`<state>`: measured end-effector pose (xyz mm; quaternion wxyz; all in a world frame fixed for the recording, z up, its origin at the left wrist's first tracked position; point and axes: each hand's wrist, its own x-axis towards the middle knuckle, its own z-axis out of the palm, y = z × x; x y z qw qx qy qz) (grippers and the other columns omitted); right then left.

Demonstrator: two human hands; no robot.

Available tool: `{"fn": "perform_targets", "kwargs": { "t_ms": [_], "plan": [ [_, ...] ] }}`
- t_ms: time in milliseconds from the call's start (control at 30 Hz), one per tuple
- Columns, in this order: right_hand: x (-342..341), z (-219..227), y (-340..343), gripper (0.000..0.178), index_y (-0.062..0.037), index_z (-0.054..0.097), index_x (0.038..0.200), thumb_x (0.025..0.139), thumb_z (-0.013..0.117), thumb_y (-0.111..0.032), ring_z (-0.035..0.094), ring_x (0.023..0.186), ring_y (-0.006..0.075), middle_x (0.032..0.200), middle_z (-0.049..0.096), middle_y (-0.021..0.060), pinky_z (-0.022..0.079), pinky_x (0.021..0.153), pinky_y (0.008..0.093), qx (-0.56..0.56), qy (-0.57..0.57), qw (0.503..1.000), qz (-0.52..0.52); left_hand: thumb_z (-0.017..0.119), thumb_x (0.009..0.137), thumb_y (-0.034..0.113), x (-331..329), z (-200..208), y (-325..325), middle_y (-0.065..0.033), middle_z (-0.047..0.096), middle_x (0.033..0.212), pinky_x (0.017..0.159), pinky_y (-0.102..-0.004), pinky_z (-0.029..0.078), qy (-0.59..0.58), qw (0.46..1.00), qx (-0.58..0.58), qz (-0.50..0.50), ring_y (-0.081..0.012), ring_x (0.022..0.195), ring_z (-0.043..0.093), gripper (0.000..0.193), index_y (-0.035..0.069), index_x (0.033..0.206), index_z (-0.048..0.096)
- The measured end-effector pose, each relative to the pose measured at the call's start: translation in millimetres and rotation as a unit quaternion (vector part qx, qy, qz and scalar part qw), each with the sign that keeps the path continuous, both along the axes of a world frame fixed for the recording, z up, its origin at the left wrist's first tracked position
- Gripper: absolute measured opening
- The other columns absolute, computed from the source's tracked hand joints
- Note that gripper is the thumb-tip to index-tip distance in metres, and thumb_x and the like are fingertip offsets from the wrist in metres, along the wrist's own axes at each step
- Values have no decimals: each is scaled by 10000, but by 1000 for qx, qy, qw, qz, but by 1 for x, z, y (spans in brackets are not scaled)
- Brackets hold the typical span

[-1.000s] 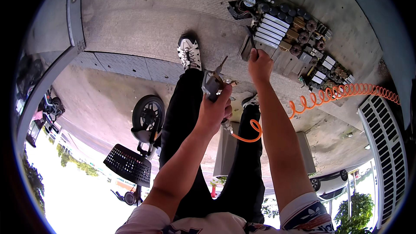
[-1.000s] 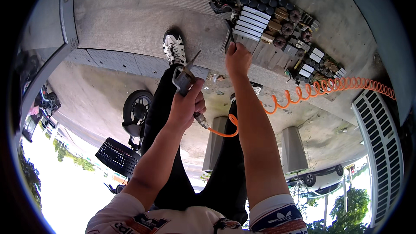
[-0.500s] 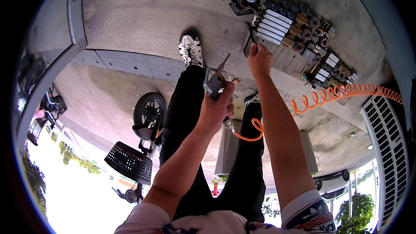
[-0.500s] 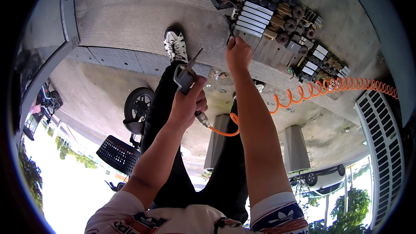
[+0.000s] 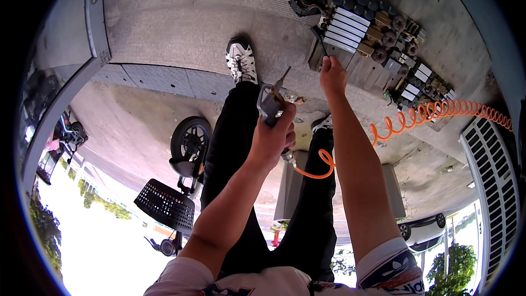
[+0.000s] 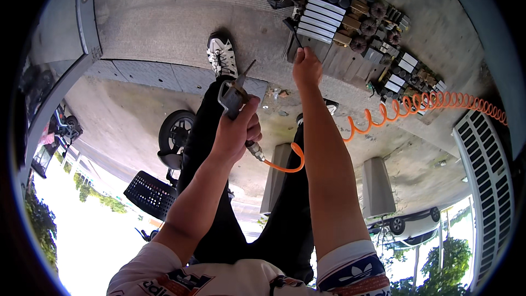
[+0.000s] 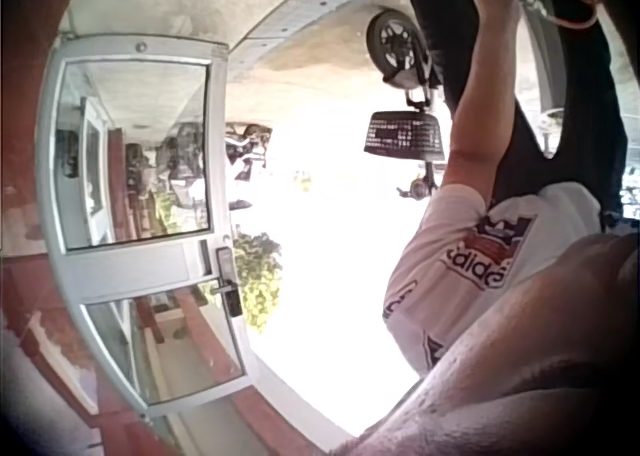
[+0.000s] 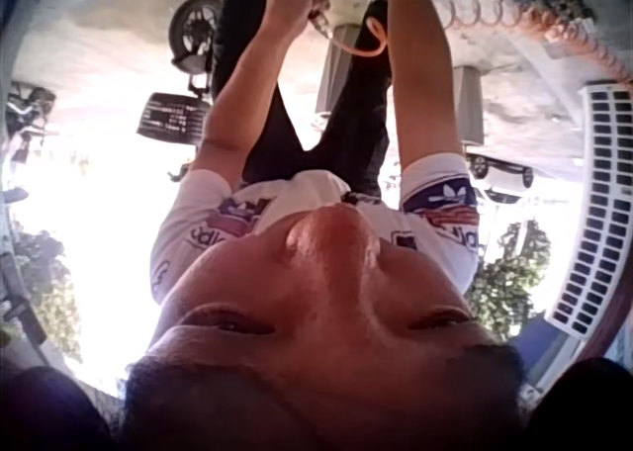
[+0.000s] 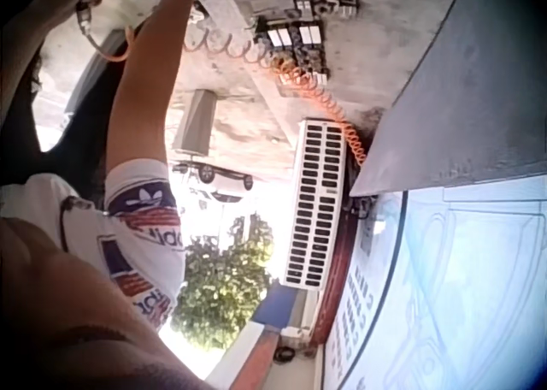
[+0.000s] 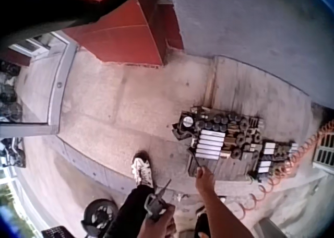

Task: The person cleans several electronic circuit boards with a handheld air compressor gun while standing outdoors.

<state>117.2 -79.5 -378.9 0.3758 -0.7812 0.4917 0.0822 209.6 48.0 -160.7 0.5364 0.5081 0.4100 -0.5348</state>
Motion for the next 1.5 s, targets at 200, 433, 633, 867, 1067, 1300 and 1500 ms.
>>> {"fn": "perform_targets", "kwargs": {
  "t_ms": [200,433,633,867,1067,1300,1500],
  "plan": [
    [-42,-15,19,288,-66,548,895,975,463,-330,570,722,447,747,595,199,434,619,514,50,46,997,-34,604,937,225,1,3,-1,89,266,524,446,-250,253,5,1000,8,-21,-46,417,280,108,159,893,530],
    [-24,-13,19,289,-52,543,893,974,460,-316,572,763,456,779,602,221,433,643,526,9,-30,1000,0,606,937,237,1,3,-3,91,273,525,446,-251,253,12,999,0,-30,-44,420,285,140,159,859,520],
    [-30,-16,13,275,-52,549,882,970,470,-301,578,772,449,781,605,217,446,651,512,30,44,999,-6,601,938,231,0,-3,2,92,270,527,450,-254,262,8,1000,-13,-11,-45,423,291,139,159,851,519],
    [-17,-5,16,296,-69,548,922,983,437,-337,581,786,460,802,612,228,443,660,546,51,6,999,1,611,931,240,3,2,-2,94,258,523,452,-258,262,14,999,14,-29,-48,426,285,161,158,833,512],
    [22,-30,37,353,-54,535,975,987,378,-370,567,805,508,866,623,249,433,684,574,64,-14,989,-135,601,937,244,4,2,1,90,258,529,460,-253,261,12,1000,0,-13,-47,430,286,127,135,910,541],
    [41,-33,47,346,-45,538,943,983,375,-347,573,815,496,868,620,252,420,699,579,73,3,974,-212,582,949,241,7,1,1,84,258,542,465,-252,262,10,1000,11,-21,-47,440,277,118,128,951,546],
    [45,-28,46,364,-36,551,896,975,385,-350,591,857,453,878,622,236,431,723,547,108,-19,970,-219,588,945,227,13,5,1,84,257,541,462,-254,256,9,1000,11,-18,-47,438,279,104,132,950,548]
  ]
}}
